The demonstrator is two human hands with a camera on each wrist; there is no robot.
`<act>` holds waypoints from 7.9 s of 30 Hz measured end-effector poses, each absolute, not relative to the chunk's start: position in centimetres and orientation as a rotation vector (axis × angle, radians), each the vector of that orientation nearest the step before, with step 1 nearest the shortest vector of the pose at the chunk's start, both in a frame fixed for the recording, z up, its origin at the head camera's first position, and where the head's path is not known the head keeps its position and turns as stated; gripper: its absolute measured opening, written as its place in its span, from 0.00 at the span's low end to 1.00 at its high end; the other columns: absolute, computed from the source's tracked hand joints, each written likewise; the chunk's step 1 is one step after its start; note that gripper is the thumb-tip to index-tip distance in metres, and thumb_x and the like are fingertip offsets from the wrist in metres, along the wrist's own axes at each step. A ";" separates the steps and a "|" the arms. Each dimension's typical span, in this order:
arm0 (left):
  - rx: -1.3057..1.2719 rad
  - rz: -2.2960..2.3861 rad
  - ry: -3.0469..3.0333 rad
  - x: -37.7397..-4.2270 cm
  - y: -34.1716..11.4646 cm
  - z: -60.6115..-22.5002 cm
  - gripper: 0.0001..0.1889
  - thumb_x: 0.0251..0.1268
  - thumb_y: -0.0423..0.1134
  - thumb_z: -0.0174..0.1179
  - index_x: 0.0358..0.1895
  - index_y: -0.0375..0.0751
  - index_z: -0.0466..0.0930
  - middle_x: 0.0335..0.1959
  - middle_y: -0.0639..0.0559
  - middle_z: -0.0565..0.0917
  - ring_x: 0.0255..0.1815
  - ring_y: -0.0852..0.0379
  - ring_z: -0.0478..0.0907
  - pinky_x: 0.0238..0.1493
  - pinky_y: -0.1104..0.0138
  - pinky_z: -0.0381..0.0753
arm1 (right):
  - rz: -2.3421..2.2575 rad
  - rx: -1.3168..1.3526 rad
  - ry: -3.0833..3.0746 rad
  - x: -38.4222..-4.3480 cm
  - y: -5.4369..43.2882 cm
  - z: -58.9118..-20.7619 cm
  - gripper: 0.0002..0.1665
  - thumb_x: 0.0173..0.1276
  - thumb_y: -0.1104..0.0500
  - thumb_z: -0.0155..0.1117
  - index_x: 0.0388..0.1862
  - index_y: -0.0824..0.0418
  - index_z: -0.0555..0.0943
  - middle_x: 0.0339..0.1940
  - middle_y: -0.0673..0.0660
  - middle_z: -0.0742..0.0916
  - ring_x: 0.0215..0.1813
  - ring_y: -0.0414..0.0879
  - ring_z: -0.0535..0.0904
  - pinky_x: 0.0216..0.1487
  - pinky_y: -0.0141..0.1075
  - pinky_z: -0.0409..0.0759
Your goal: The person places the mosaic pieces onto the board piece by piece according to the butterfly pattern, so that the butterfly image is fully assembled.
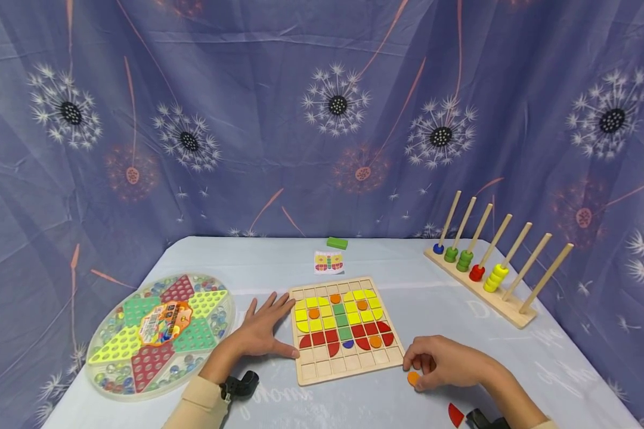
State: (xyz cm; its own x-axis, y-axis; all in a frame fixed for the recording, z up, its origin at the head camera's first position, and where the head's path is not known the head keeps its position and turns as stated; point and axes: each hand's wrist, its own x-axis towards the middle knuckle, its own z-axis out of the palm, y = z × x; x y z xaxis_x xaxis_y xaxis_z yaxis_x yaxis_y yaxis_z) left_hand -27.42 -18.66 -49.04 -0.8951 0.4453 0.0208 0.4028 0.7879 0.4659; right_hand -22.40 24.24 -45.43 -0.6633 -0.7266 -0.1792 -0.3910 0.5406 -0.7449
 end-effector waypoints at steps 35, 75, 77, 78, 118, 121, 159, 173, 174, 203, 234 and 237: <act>0.708 0.700 2.885 -27.5 -18.6 -49.4 0.63 0.31 0.77 0.65 0.76 0.51 0.56 0.77 0.52 0.52 0.77 0.45 0.39 0.68 0.38 0.30 | -0.711 -0.938 2.653 -23.6 17.0 -44.7 0.11 0.55 0.51 0.73 0.38 0.43 0.82 0.29 0.42 0.78 0.32 0.37 0.73 0.30 0.30 0.72; 0.698 0.681 2.902 -27.4 -18.6 -49.3 0.63 0.31 0.78 0.65 0.75 0.50 0.57 0.76 0.51 0.54 0.76 0.44 0.41 0.68 0.37 0.31 | -0.544 -1.162 2.701 -24.9 8.2 -45.6 0.09 0.62 0.51 0.69 0.43 0.44 0.84 0.32 0.37 0.77 0.34 0.34 0.71 0.37 0.28 0.74; 0.696 0.684 2.901 -27.4 -18.6 -49.2 0.63 0.31 0.77 0.66 0.75 0.50 0.57 0.76 0.51 0.54 0.76 0.44 0.41 0.68 0.37 0.31 | -0.565 -1.136 2.698 -24.8 8.7 -45.2 0.09 0.63 0.51 0.68 0.43 0.44 0.84 0.33 0.36 0.77 0.35 0.34 0.72 0.39 0.29 0.75; 0.696 0.683 2.899 -27.4 -18.6 -49.2 0.63 0.31 0.77 0.66 0.75 0.50 0.57 0.76 0.51 0.54 0.76 0.44 0.41 0.68 0.37 0.30 | -0.572 -1.123 2.695 -24.8 9.1 -45.1 0.09 0.64 0.51 0.68 0.43 0.44 0.84 0.34 0.36 0.78 0.36 0.33 0.72 0.41 0.30 0.76; 0.708 0.474 2.878 -27.1 -18.2 -49.1 0.76 0.15 0.84 0.63 0.78 0.48 0.47 0.78 0.50 0.45 0.77 0.44 0.34 0.68 0.38 0.28 | -0.718 -0.625 2.444 -18.4 28.1 -44.9 0.22 0.48 0.54 0.77 0.41 0.44 0.78 0.26 0.45 0.77 0.28 0.38 0.72 0.26 0.33 0.70; 0.703 0.466 2.881 -27.0 -18.0 -49.0 0.77 0.14 0.84 0.63 0.78 0.47 0.47 0.78 0.50 0.45 0.77 0.44 0.34 0.68 0.38 0.28 | -0.675 -0.602 2.476 -17.9 27.6 -45.0 0.23 0.48 0.48 0.78 0.41 0.41 0.77 0.25 0.44 0.76 0.28 0.37 0.71 0.26 0.33 0.68; 0.732 0.496 2.905 -26.7 -18.1 -49.0 0.76 0.15 0.83 0.64 0.77 0.45 0.48 0.78 0.48 0.47 0.76 0.42 0.37 0.68 0.37 0.31 | -0.512 -0.796 2.704 -19.6 24.0 -45.4 0.13 0.53 0.54 0.75 0.36 0.40 0.83 0.30 0.35 0.75 0.32 0.34 0.71 0.33 0.32 0.76; 0.719 0.505 2.897 -26.8 -17.9 -49.0 0.76 0.14 0.83 0.64 0.77 0.45 0.49 0.78 0.49 0.47 0.76 0.43 0.36 0.68 0.37 0.30 | -0.678 -0.877 2.621 -20.4 20.8 -44.6 0.15 0.55 0.52 0.74 0.42 0.43 0.83 0.31 0.36 0.79 0.32 0.35 0.73 0.31 0.30 0.73; 0.719 0.506 2.895 -26.8 -17.9 -49.1 0.76 0.14 0.83 0.64 0.77 0.46 0.49 0.78 0.49 0.47 0.77 0.43 0.36 0.68 0.37 0.30 | -0.680 -0.899 2.625 -20.6 20.3 -44.5 0.14 0.55 0.52 0.74 0.42 0.42 0.83 0.31 0.36 0.79 0.32 0.35 0.73 0.31 0.30 0.73; 0.702 0.501 2.900 -26.9 -18.1 -49.1 0.76 0.15 0.83 0.65 0.77 0.46 0.49 0.78 0.49 0.47 0.77 0.43 0.36 0.68 0.37 0.30 | -0.760 -1.168 2.591 -25.9 8.1 -45.8 0.13 0.56 0.54 0.71 0.42 0.46 0.87 0.29 0.38 0.79 0.31 0.34 0.72 0.31 0.27 0.74; 0.684 0.518 2.876 -26.9 -18.1 -49.0 0.74 0.17 0.81 0.66 0.77 0.46 0.50 0.77 0.48 0.48 0.76 0.42 0.35 0.67 0.36 0.28 | -0.502 -1.310 2.685 -25.1 4.5 -45.9 0.08 0.60 0.50 0.72 0.39 0.43 0.87 0.31 0.35 0.77 0.31 0.31 0.69 0.34 0.24 0.71; 0.678 0.531 2.875 -26.7 -18.1 -48.9 0.74 0.17 0.80 0.67 0.77 0.45 0.51 0.77 0.48 0.48 0.76 0.42 0.36 0.67 0.36 0.29 | -0.487 -1.296 2.693 -25.1 4.5 -45.9 0.07 0.61 0.50 0.71 0.39 0.43 0.87 0.31 0.35 0.77 0.31 0.31 0.69 0.34 0.25 0.71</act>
